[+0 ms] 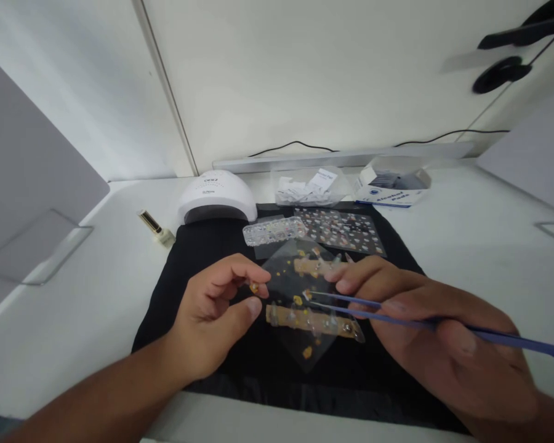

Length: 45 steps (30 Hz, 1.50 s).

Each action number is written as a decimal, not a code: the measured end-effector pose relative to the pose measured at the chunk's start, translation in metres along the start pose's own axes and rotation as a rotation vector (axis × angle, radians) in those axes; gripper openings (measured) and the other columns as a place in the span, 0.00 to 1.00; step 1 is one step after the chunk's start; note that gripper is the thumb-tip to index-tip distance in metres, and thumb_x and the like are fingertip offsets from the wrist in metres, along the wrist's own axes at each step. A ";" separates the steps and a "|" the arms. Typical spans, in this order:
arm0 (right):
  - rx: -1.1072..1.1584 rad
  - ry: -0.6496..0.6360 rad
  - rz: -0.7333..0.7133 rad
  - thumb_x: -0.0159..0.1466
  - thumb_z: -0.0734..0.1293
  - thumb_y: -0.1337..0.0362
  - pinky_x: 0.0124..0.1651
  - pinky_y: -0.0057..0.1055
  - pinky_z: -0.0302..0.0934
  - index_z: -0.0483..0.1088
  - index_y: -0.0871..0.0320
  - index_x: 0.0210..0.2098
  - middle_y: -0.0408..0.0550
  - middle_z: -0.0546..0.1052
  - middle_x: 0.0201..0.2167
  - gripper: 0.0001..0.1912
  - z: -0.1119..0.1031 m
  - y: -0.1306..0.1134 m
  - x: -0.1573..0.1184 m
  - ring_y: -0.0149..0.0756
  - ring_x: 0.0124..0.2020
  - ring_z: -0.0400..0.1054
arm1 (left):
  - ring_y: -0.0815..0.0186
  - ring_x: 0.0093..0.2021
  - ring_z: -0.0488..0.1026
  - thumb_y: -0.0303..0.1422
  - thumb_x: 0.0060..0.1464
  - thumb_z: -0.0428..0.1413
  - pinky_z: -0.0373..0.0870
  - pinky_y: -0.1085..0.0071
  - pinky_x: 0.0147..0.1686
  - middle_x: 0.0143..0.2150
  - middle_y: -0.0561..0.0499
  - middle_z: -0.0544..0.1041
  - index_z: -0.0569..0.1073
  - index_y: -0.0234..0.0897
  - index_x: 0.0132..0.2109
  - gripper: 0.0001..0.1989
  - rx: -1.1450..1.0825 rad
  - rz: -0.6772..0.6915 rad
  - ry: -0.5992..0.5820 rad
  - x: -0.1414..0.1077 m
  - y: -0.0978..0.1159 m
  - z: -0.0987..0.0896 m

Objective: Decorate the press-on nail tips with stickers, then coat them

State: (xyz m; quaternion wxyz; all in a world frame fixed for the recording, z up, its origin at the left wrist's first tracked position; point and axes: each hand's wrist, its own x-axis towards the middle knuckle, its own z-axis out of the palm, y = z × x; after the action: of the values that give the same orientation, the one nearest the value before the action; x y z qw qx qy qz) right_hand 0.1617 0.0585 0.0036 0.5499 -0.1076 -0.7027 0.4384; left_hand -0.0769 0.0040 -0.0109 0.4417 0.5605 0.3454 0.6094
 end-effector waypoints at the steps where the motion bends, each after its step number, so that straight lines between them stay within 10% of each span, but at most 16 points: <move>1: 0.013 -0.010 -0.003 0.70 0.66 0.57 0.51 0.48 0.74 0.83 0.51 0.45 0.51 0.83 0.33 0.13 0.000 0.000 0.001 0.46 0.40 0.77 | 0.66 0.38 0.73 0.23 0.57 0.60 0.71 0.72 0.41 0.36 0.52 0.77 0.81 0.41 0.45 0.11 -0.014 0.001 -0.014 0.001 0.000 -0.002; 14: 0.143 -0.208 0.113 0.72 0.64 0.55 0.39 0.44 0.74 0.84 0.47 0.46 0.48 0.83 0.27 0.15 0.007 0.005 0.005 0.44 0.33 0.78 | 0.70 0.24 0.67 0.23 0.48 0.63 0.63 0.74 0.25 0.25 0.54 0.73 0.80 0.36 0.33 0.04 -0.136 -0.278 -0.166 0.016 0.004 -0.007; 22: 0.085 -0.115 0.112 0.71 0.65 0.54 0.48 0.50 0.73 0.84 0.48 0.42 0.49 0.84 0.30 0.15 0.005 0.009 0.002 0.46 0.36 0.79 | 0.71 0.27 0.72 0.23 0.52 0.65 0.72 0.77 0.27 0.32 0.55 0.79 0.76 0.41 0.50 0.19 -0.277 -0.211 -0.050 0.016 0.006 -0.008; 45: 0.054 -0.089 0.098 0.71 0.64 0.56 0.59 0.54 0.70 0.84 0.48 0.44 0.49 0.84 0.31 0.15 -0.001 0.007 -0.001 0.49 0.46 0.78 | 0.74 0.28 0.73 0.20 0.53 0.65 0.73 0.79 0.31 0.31 0.57 0.79 0.76 0.46 0.52 0.22 -0.273 -0.155 0.026 0.013 -0.001 -0.003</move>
State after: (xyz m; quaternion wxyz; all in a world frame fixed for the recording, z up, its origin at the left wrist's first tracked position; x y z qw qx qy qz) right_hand 0.1608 0.0628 -0.0026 0.4985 -0.1074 -0.7083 0.4881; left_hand -0.0797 0.0169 -0.0070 0.5550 0.4591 0.3074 0.6219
